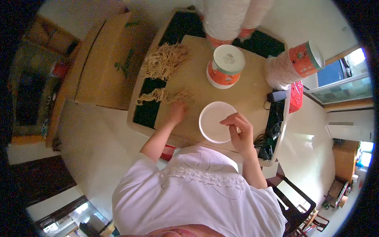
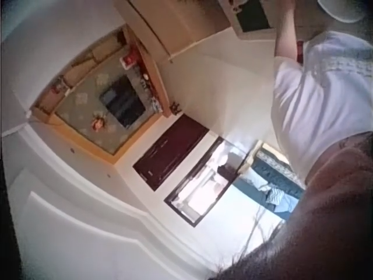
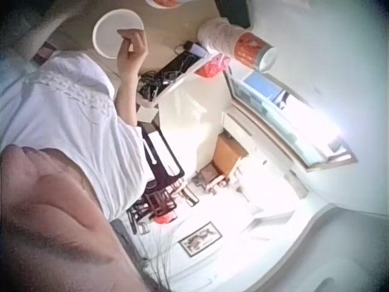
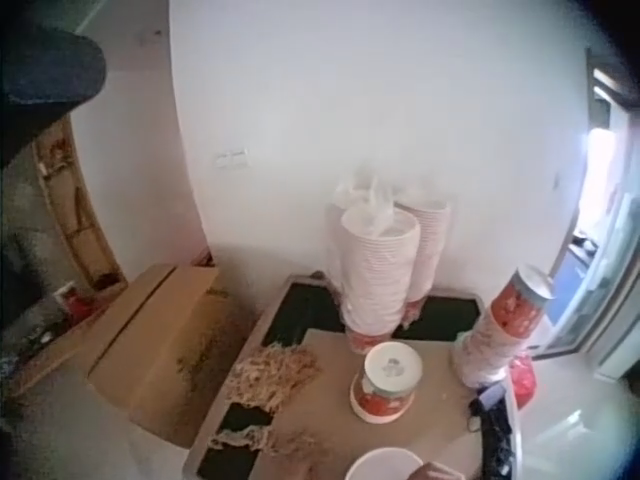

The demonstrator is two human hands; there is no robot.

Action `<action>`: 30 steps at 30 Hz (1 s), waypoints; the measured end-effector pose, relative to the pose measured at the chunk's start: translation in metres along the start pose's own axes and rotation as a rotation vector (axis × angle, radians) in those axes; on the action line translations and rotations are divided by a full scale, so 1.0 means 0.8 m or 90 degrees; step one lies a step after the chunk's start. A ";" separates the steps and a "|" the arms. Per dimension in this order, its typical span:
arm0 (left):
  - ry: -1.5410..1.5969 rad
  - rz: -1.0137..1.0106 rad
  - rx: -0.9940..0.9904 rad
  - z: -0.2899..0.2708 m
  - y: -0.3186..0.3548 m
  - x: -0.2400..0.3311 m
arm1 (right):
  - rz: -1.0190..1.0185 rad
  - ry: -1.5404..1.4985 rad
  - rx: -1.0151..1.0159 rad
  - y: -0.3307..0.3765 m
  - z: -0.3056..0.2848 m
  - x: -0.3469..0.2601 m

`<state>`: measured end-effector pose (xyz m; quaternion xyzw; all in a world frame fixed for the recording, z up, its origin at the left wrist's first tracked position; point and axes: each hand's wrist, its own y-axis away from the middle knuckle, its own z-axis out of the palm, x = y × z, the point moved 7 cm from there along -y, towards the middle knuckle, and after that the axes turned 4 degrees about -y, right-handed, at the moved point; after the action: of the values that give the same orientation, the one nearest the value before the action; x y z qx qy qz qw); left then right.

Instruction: Placing decorative raffia into a container and organizing paper cups on a workstation.

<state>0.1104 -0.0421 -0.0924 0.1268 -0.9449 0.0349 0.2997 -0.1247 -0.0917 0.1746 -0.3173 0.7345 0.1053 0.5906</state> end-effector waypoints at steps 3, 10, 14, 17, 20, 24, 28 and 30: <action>0.022 0.051 0.040 0.013 -0.009 0.000 | 0.023 0.012 0.000 0.005 -0.004 0.001; 0.416 -0.043 0.078 -0.081 -0.037 0.021 | 0.045 0.002 0.051 0.018 -0.032 0.021; 0.516 -0.111 0.106 -0.214 -0.034 0.075 | 0.039 0.000 -0.007 0.008 -0.017 0.012; 0.512 -0.035 0.178 -0.290 -0.026 0.112 | 0.023 0.050 -0.105 0.003 0.003 -0.016; 0.532 0.035 0.240 -0.320 -0.021 0.110 | 0.004 0.090 -0.194 0.003 0.017 -0.017; 0.218 -0.080 -0.029 -0.272 -0.030 0.106 | 0.022 0.076 -0.198 0.012 0.024 0.024; 0.366 -0.058 0.032 -0.259 -0.035 0.090 | 0.126 -0.133 -0.083 -0.014 0.051 0.100; 0.310 -0.046 0.034 -0.256 -0.039 0.098 | 0.126 -0.132 -0.065 -0.055 0.089 0.122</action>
<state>0.1707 -0.0603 0.1196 0.1558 -0.8386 0.0785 0.5160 -0.0514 -0.1212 0.0728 -0.2601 0.6911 0.2326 0.6330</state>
